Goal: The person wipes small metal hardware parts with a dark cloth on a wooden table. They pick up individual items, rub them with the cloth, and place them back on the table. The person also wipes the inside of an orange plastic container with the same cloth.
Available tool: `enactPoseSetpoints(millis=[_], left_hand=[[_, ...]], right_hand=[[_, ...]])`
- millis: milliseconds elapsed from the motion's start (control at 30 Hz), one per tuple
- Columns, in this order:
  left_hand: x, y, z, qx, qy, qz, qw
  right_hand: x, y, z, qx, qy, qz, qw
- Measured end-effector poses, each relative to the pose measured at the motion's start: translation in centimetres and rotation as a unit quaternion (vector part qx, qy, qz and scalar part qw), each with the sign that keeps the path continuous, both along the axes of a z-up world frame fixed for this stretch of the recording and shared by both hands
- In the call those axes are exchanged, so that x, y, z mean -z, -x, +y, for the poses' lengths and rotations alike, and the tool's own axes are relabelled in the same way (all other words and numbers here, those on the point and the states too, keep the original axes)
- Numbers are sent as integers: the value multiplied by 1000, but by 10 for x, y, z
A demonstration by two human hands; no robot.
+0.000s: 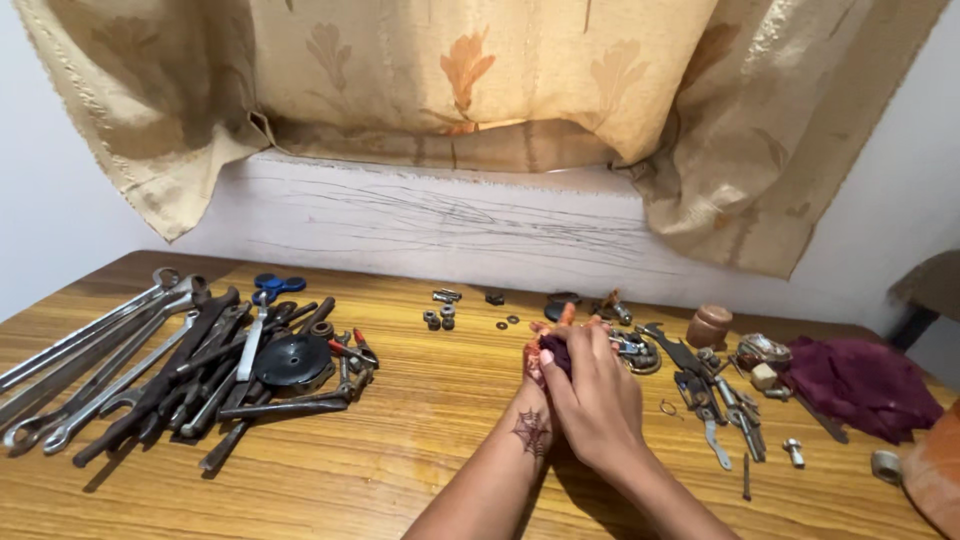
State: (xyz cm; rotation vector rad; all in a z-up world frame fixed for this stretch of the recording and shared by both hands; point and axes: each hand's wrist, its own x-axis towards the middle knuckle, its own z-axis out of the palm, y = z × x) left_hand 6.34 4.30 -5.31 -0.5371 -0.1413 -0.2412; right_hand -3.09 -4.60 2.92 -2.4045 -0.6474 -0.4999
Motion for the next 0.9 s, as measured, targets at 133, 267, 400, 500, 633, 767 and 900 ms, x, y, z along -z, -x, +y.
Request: enactPoseSetpoints(millis=[133, 267, 400, 500, 633, 767, 900], left_hand=[[-24, 24, -3, -66, -298, 57, 950], [-28, 38, -10, -61, -362, 50, 929], [-7, 27, -7, -63, -385, 37, 920], [12, 8, -5, -57, -429, 25, 901], [32, -16, -2, -67, -514, -35, 855], [37, -27, 31, -38, -381, 68, 921], [4, -42, 109, -216, -471, 172, 838]], right_hand=[[-2, -37, -10, 20, -164, 105, 981], [-1, -68, -40, -124, -554, 363, 738], [10, -61, -41, -86, -387, 138, 908], [10, -57, -40, -26, -180, -54, 982], [4, -78, -51, -80, -392, 120, 909], [8, -96, -65, -86, -549, 216, 803], [13, -99, -69, -86, -515, 184, 833]])
